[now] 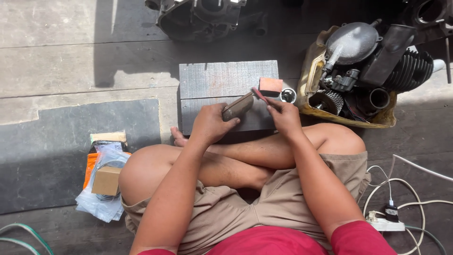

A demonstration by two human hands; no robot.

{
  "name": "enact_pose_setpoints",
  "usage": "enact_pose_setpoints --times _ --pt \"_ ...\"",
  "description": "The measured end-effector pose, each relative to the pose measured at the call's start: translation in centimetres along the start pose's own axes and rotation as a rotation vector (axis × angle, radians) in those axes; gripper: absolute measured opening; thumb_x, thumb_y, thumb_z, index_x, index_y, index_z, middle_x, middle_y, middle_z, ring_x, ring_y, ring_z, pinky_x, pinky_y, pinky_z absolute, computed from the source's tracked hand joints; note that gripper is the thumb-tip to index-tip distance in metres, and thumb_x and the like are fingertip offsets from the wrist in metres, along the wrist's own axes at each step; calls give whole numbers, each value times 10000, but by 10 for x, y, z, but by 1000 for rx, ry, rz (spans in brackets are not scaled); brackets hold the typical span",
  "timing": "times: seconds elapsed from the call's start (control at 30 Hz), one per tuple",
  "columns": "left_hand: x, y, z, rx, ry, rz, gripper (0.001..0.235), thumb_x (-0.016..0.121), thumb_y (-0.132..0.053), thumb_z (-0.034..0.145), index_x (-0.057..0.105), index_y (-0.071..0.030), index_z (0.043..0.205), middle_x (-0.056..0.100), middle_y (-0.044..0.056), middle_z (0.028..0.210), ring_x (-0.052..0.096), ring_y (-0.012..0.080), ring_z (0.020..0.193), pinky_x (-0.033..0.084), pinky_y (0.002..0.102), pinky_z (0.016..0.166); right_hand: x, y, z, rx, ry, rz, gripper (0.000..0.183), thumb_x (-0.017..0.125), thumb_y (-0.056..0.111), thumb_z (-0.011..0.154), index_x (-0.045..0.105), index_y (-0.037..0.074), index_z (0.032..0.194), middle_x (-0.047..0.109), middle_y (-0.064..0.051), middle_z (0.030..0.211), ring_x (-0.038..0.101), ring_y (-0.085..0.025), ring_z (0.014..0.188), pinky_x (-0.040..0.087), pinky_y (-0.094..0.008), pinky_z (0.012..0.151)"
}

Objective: Sanding a metal piston component by hand using sandpaper to refine its surface.

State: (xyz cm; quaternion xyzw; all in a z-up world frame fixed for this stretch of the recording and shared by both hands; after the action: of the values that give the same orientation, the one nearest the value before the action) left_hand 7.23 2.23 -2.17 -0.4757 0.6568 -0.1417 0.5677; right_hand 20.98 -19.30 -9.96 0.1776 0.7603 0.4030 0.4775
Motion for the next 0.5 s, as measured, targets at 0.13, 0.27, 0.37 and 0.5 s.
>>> enact_pose_setpoints --times 0.13,0.27,0.37,0.5 --pt "5 5 2 35 7 13 330 805 -332 753 772 -58 934 738 210 774 744 427 868 594 478 711 7 89 -38 -326 37 119 294 728 55 923 792 169 1185 782 -172 961 759 -339 942 583 -397 826" --pt "3 1 1 66 -8 42 366 807 -358 757 749 -43 932 720 240 790 721 463 878 578 515 707 4 56 -24 -332 -77 93 260 720 106 948 783 146 1197 777 -151 947 754 -320 931 575 -374 841" --pt "12 -4 2 91 -11 33 340 801 -336 773 737 -31 910 717 244 780 719 473 872 577 518 708 9 76 -48 -326 -44 124 295 732 113 935 772 174 1221 782 -128 953 756 -295 929 577 -362 844" --pt "16 5 2 82 -80 -3 331 787 -390 787 721 -85 897 702 215 756 721 442 861 562 487 697 6 34 -23 -206 -89 115 271 694 119 957 763 106 1219 774 -190 1055 727 -345 1047 559 -413 874"
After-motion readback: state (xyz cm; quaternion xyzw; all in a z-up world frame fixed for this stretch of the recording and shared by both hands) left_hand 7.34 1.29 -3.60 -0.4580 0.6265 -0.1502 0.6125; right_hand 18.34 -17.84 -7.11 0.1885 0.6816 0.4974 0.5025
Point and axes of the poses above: each hand's wrist, its own z-axis towards the middle knuckle, its own x-axis out of the palm, y = z × x, the point moved 9 cm from there along z, towards the middle knuckle
